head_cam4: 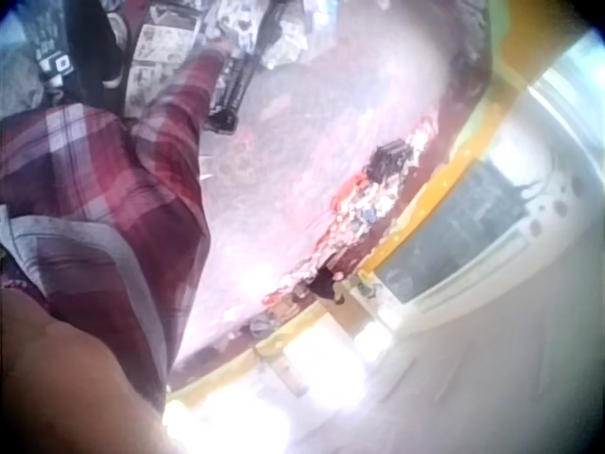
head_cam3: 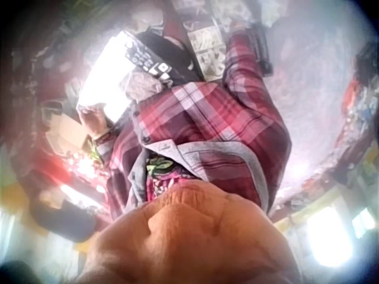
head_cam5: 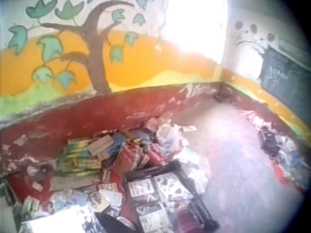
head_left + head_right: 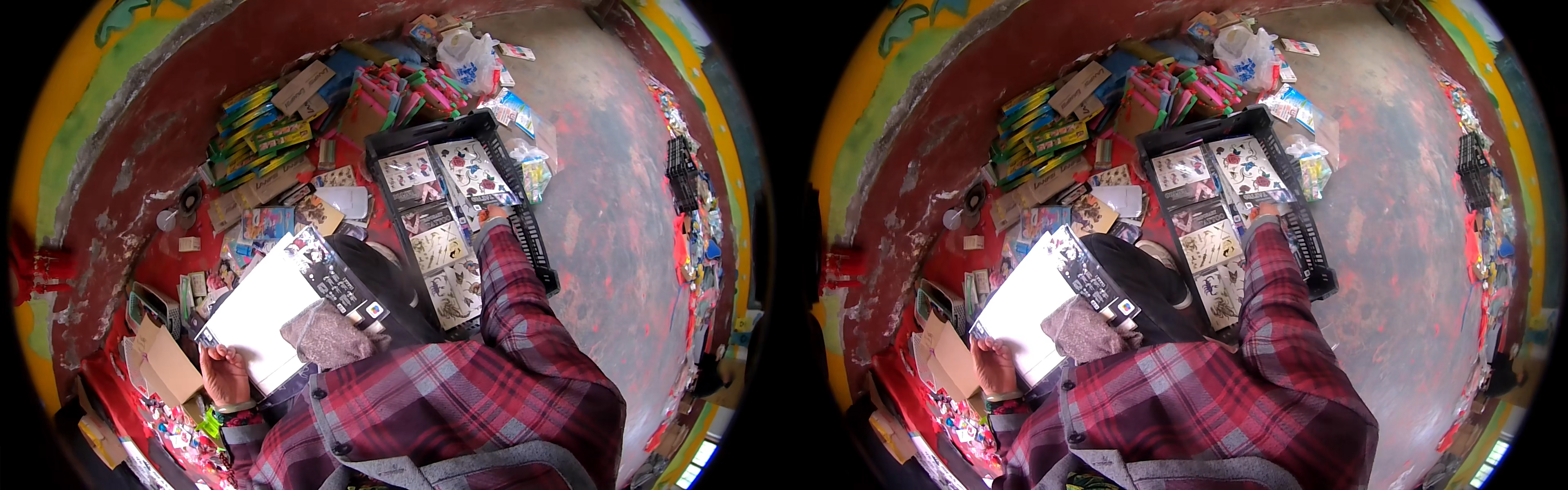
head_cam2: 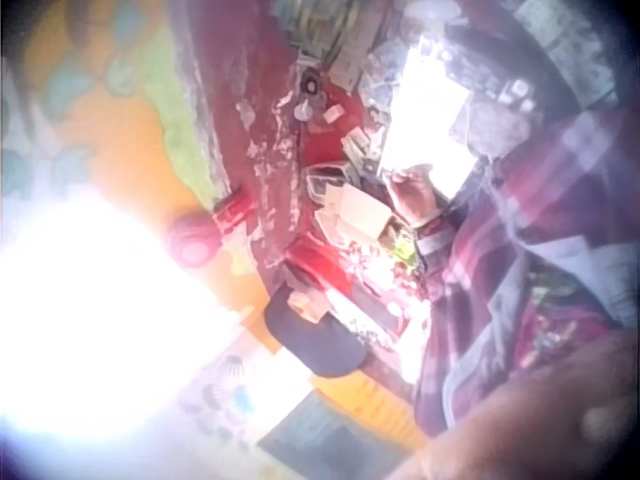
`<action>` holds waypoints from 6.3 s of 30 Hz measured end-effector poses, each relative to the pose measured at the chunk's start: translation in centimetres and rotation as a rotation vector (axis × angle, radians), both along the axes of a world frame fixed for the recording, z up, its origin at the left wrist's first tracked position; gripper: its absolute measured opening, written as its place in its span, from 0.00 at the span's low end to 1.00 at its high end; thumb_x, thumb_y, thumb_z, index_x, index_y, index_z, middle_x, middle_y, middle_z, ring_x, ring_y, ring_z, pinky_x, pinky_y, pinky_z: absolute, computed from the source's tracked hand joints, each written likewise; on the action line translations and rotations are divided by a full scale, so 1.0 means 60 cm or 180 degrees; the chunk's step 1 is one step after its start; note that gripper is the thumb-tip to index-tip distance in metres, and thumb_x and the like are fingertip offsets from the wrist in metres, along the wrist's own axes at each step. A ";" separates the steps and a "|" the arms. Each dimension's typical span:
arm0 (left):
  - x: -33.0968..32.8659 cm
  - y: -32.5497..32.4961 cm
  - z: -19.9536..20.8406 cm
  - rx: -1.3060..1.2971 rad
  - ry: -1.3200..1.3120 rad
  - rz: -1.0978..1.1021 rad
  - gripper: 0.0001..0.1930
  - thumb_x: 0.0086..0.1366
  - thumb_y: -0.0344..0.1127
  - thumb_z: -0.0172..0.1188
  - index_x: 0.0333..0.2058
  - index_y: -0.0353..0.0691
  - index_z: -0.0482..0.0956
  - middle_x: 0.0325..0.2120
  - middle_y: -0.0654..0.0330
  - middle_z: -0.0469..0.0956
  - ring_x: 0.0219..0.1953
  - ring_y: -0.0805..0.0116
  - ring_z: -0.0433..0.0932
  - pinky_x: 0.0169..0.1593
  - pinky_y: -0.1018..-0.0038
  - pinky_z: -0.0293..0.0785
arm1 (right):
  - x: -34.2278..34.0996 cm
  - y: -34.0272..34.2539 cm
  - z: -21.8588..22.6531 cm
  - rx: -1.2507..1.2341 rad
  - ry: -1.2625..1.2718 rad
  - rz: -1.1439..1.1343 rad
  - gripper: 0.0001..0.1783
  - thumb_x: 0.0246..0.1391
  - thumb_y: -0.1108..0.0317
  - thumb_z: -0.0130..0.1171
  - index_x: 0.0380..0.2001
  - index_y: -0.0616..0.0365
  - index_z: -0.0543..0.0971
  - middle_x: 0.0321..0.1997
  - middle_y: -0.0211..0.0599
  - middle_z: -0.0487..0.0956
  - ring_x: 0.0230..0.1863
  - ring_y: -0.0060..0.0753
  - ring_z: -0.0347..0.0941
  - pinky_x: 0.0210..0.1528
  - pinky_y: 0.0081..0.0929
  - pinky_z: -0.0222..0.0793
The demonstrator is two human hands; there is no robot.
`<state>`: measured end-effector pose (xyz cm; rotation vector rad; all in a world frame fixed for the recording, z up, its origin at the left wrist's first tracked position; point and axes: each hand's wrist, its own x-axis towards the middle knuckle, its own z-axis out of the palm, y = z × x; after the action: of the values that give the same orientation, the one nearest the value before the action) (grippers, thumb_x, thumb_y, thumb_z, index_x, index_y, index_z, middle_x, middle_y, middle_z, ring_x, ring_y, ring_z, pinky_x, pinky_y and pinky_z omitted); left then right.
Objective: The person wipes the surface of several packaged items, including tattoo sheets and a watch, using a grey cloth. They handle the items one by one, wiping the front and back of the packaging before placing them into a black crate.
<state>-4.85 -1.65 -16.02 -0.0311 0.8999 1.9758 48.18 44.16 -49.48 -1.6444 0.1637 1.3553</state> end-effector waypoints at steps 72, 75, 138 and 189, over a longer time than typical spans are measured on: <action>-0.019 -0.156 -0.011 -0.1447 0.2341 0.1166 0.17 0.69 0.39 0.47 0.28 0.33 0.76 0.24 0.61 0.77 0.26 0.76 0.73 0.33 0.79 0.69 | -0.545 -0.442 0.594 0.5363 -0.4232 0.6162 0.29 0.46 0.69 0.58 0.55 0.54 0.68 0.64 0.45 0.60 0.67 0.47 0.51 0.66 0.43 0.46; 0.012 -0.119 0.043 -0.1198 0.2560 0.0554 0.10 0.67 0.34 0.50 0.36 0.32 0.75 0.29 0.62 0.77 0.31 0.76 0.74 0.38 0.79 0.71 | -0.545 -0.443 0.594 0.5337 -0.3968 0.6127 0.28 0.46 0.71 0.57 0.55 0.54 0.68 0.64 0.44 0.60 0.67 0.48 0.51 0.66 0.42 0.46; 0.090 0.015 0.009 -0.0101 -0.0322 -0.0416 0.23 0.66 0.37 0.51 0.56 0.37 0.61 0.49 0.54 0.71 0.51 0.59 0.71 0.55 0.59 0.69 | -0.527 -0.376 0.574 0.4428 -0.5007 0.5179 0.22 0.50 0.74 0.45 0.51 0.55 0.71 0.54 0.46 0.71 0.57 0.50 0.63 0.58 0.35 0.61; 0.104 0.012 0.118 0.1347 -0.0677 -0.0808 0.33 0.67 0.58 0.38 0.62 0.40 0.54 0.61 0.50 0.57 0.64 0.54 0.55 0.65 0.59 0.50 | -0.531 -0.481 0.721 0.6413 -0.4564 0.4921 0.15 0.47 0.67 0.53 0.41 0.55 0.77 0.38 0.29 0.73 0.40 0.31 0.69 0.42 0.31 0.60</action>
<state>1.36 -0.90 -8.94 0.1084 0.3203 1.8445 16.32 15.29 -6.22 -0.1420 -2.6163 0.0885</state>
